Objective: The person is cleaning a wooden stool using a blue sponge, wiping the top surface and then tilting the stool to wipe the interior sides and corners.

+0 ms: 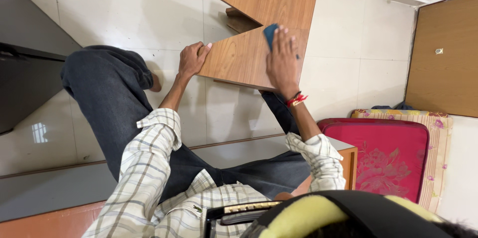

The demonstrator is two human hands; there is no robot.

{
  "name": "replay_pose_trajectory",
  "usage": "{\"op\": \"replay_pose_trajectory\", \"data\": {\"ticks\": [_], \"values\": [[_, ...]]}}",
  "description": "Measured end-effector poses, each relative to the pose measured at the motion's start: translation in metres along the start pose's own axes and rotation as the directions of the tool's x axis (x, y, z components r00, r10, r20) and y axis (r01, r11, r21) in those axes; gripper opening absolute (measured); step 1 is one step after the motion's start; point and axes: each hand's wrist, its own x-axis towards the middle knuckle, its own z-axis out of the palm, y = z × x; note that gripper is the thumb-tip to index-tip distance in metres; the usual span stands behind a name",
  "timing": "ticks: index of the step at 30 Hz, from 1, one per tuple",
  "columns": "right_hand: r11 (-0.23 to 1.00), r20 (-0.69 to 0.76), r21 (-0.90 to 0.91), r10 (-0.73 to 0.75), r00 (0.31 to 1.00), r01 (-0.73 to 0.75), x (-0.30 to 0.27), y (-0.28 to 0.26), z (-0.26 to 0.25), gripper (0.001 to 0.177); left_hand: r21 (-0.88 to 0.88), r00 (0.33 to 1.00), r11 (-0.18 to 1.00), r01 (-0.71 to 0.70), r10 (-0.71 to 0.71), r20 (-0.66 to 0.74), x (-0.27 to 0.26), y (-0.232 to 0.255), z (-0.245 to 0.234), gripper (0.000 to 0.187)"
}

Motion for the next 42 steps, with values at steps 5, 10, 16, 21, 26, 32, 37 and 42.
{"op": "replay_pose_trajectory", "data": {"ticks": [5,10,16,21,26,32,37,42], "values": [[0.976,0.002,0.02,-0.219,0.976,0.219,-0.022,0.005,0.016,0.061,0.009,1.0,1.0,-0.022,0.022,-0.014,0.0,0.001,0.001,0.058],[0.984,-0.013,-0.043,-0.172,0.985,0.171,-0.004,0.054,0.01,0.042,0.047,0.994,0.995,0.092,-0.095,0.061,-0.002,0.008,-0.001,0.057],[0.97,-0.019,-0.011,-0.241,0.97,0.241,-0.014,0.03,-0.017,0.054,0.11,0.997,0.992,-0.065,0.059,0.055,-0.011,0.025,-0.009,0.053],[0.966,-0.026,0.013,-0.257,0.966,0.258,-0.018,0.026,-0.021,0.054,0.297,0.727,0.669,-0.681,0.569,0.383,-0.01,0.016,-0.006,0.062],[0.967,-0.055,-0.01,-0.254,0.966,0.254,-0.022,0.028,-0.011,0.056,0.362,0.757,0.744,-0.561,0.285,0.587,-0.015,0.018,-0.012,0.07],[0.909,-0.056,-0.337,-0.279,0.959,0.245,-0.019,0.022,0.009,0.061,0.335,0.672,0.797,-0.503,0.116,0.732,-0.033,0.018,-0.032,0.089],[0.97,-0.124,-0.03,-0.243,0.962,0.241,0.0,-0.025,0.052,0.062,0.379,0.633,0.834,-0.401,-0.046,0.772,-0.024,0.024,-0.031,0.11],[0.895,0.038,-0.086,-0.436,0.899,0.437,-0.011,-0.055,0.069,0.067,0.318,0.603,0.801,-0.506,0.065,0.795,-0.013,0.007,-0.021,0.123]]}}
